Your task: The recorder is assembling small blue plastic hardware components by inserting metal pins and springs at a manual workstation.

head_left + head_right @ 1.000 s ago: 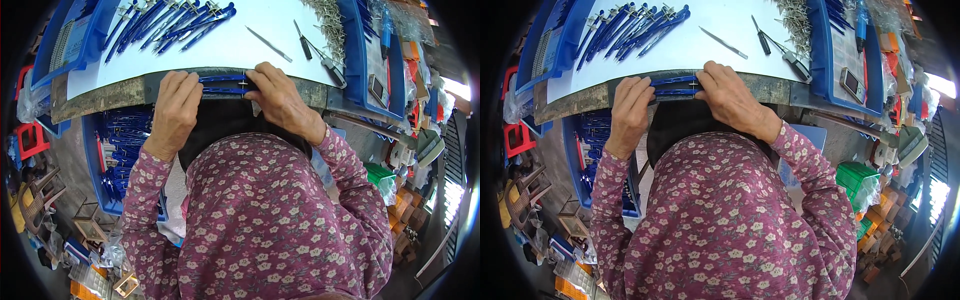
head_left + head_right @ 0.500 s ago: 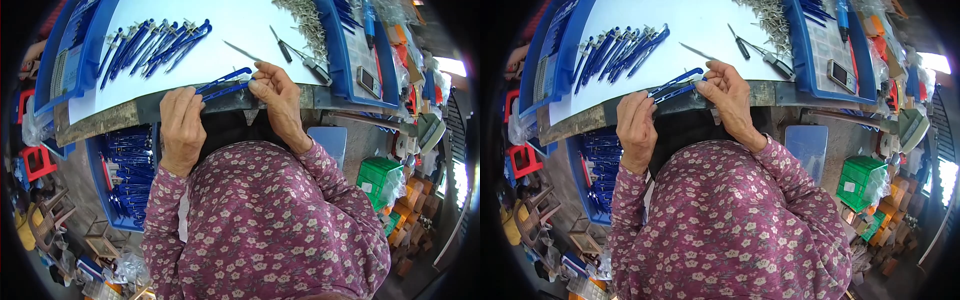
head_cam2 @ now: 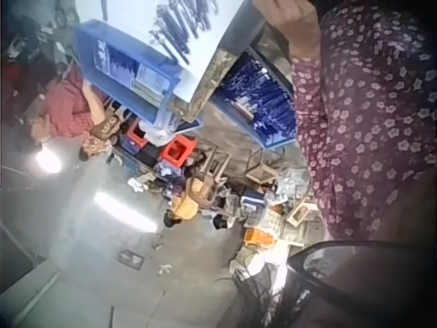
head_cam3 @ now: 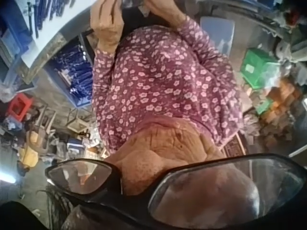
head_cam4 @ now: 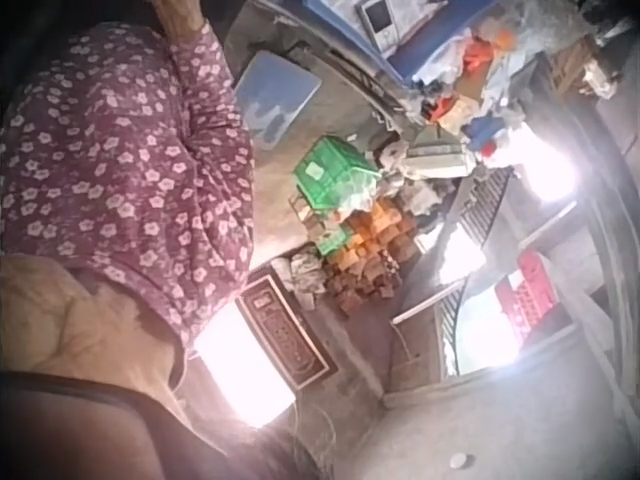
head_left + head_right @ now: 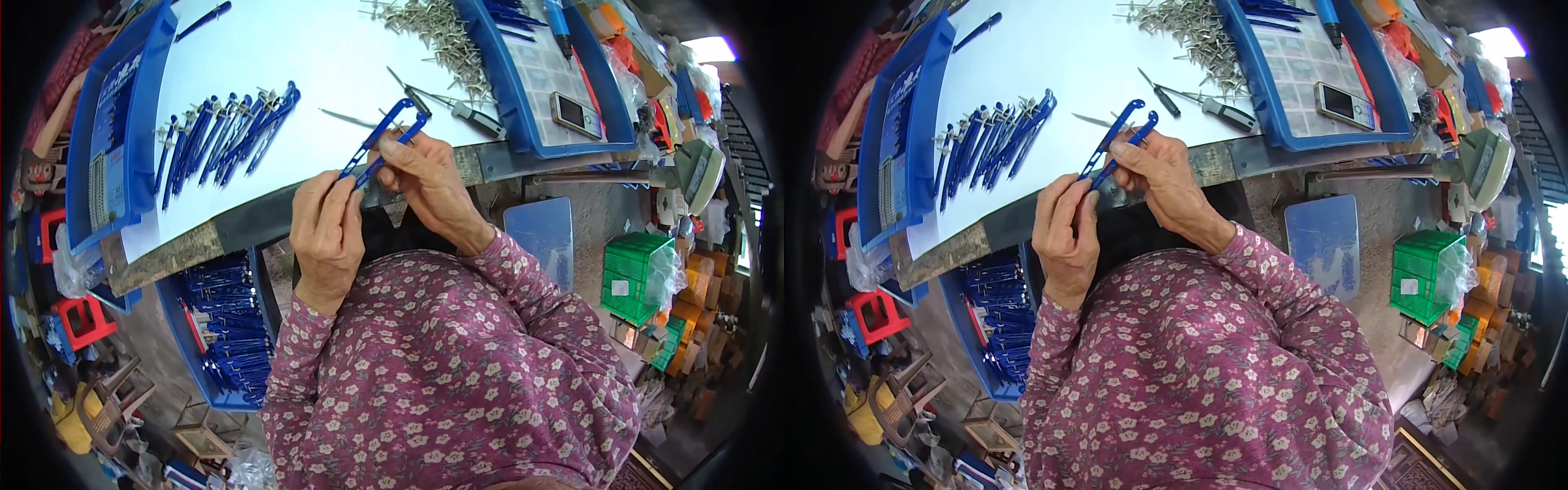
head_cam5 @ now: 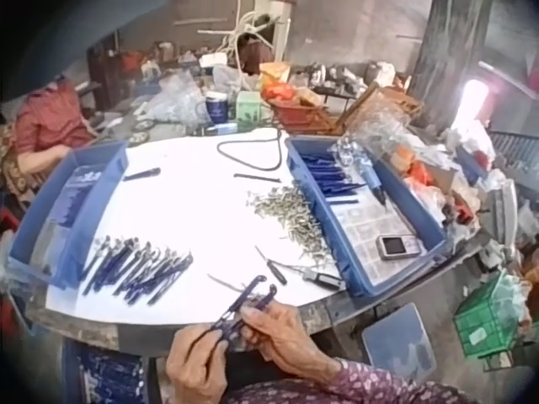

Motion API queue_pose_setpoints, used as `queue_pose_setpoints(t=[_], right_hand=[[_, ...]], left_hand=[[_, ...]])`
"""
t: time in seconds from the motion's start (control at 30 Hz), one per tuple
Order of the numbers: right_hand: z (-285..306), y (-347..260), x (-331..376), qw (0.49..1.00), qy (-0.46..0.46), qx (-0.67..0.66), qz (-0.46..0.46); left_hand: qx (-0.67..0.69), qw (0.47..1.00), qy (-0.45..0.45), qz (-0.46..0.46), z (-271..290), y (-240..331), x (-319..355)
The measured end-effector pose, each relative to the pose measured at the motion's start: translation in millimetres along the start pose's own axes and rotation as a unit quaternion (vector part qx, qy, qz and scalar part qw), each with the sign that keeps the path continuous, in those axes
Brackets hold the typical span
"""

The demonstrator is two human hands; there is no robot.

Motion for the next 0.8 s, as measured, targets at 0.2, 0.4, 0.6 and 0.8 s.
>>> queue_pose_setpoints(t=[0.2,0.4,0.6,0.8], right_hand=[[-14.3,-37.5,-3.5,0.976,-0.124,0.179,0.0],[-29.5,-62.7,-6.1,0.942,-0.185,0.28,-0.008],[-27.0,-65.5,-12.2,0.917,-0.205,0.341,0.006],[-31.6,-64.5,-10.7,0.947,-0.142,0.289,-0.012]], left_hand=[[0.408,0.864,-0.105,0.274,-3.5,-2.1,-16.8],[0.462,0.842,-0.135,0.244,-7.0,-1.4,-44.9],[0.431,0.874,-0.089,0.205,-9.6,-0.4,-54.2],[0.413,0.887,-0.039,0.202,-12.5,-7.7,-59.9]])
Point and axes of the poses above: each hand's wrist, its own x-axis away from the middle knuckle, its own z-axis out of the back of the hand, y = z × x, the point moved 3 cm from there along -x, towards the middle knuckle, and after that the axes turned 10 degrees about -x, right-handed, at the moved point
